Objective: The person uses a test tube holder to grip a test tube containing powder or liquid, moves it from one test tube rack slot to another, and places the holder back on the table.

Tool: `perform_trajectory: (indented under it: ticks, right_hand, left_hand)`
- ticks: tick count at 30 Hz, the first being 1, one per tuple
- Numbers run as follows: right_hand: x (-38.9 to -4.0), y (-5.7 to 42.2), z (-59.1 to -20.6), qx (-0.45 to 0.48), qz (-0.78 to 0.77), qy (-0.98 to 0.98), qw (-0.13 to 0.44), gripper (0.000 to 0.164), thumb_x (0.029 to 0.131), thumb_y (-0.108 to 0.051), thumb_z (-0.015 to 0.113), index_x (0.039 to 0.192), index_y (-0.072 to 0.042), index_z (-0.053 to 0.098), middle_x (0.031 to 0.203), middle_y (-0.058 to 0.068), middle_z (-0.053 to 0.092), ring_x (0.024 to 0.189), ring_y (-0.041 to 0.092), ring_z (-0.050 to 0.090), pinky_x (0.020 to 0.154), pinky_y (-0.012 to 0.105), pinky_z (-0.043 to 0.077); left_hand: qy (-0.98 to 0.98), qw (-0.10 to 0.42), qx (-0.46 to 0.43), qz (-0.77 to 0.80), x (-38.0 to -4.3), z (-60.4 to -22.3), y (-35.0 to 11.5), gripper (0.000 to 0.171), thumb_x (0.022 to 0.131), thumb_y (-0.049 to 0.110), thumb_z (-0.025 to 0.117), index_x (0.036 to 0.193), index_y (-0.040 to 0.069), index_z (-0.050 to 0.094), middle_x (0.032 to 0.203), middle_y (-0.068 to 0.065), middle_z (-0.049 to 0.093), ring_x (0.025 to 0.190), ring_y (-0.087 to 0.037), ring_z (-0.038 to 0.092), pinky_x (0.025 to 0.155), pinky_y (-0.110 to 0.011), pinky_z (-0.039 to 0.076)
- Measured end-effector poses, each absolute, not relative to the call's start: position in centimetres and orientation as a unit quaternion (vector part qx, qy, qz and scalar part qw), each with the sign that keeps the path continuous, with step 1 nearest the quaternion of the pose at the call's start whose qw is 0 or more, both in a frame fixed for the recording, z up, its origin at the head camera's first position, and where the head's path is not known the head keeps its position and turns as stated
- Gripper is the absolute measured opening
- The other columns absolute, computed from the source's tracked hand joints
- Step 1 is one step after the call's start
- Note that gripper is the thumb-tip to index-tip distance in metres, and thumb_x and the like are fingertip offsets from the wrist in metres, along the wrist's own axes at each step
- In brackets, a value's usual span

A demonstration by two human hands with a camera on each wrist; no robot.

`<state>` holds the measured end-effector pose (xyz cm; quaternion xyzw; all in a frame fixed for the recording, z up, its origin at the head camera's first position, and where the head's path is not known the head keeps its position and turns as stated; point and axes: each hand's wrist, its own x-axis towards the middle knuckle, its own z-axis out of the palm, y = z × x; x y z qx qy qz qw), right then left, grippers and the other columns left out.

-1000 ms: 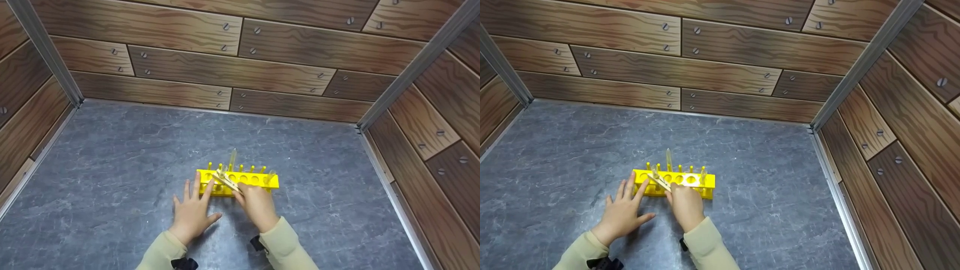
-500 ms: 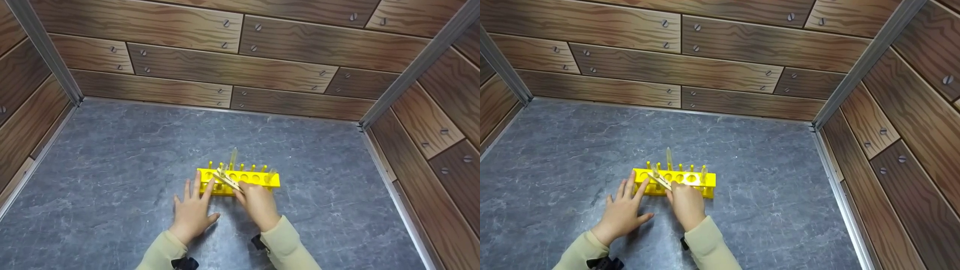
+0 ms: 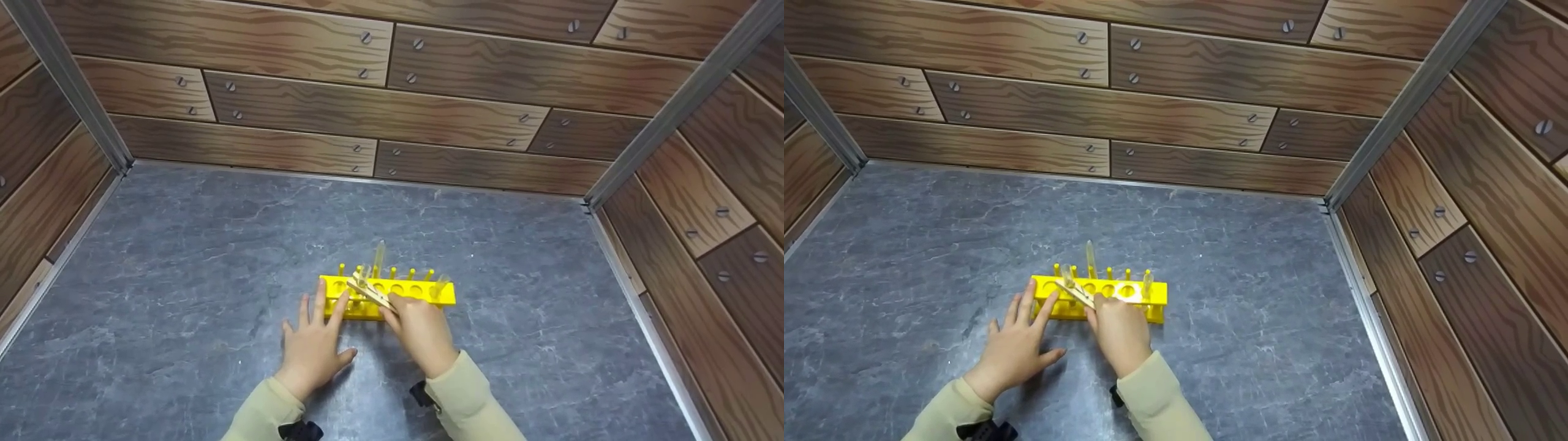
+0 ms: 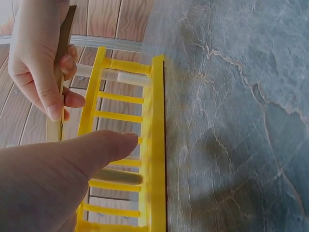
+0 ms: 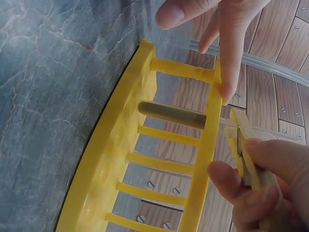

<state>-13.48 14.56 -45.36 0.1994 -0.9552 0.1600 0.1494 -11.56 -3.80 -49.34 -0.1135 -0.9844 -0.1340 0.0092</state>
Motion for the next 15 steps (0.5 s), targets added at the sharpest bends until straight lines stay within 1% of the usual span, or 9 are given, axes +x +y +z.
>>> perform_trajectory:
  ticks: [8, 15]
  right_hand:
    - [-13.33, 14.64, -44.92, 0.200, 0.158, -0.955, 0.151, 0.017, 0.088, -0.025, 0.065, 0.089, -0.008, 0.068, 0.064, 0.000, 0.060, 0.048, 0.008, 0.047, 0.043, 0.020, 0.041]
    - [-13.21, 14.69, -44.85, 0.204, 0.157, -0.954, 0.155, 0.016, 0.088, -0.024, 0.065, 0.089, -0.008, 0.068, 0.063, -0.001, 0.059, 0.048, 0.008, 0.047, 0.042, 0.020, 0.041]
  left_hand:
    - [-0.985, 0.008, -0.111, -0.135, -11.55, -49.41, -3.70, 0.101, 0.071, 0.057, 0.071, 0.150, 0.024, 0.018, 0.154, -0.020, 0.003, 0.130, -0.050, 0.024, 0.089, -0.074, 0.029]
    - [-0.985, 0.004, -0.114, -0.133, -11.52, -49.56, -3.76, 0.101, 0.072, 0.057, 0.071, 0.150, 0.023, 0.017, 0.154, -0.020, 0.002, 0.131, -0.050, 0.024, 0.088, -0.074, 0.029]
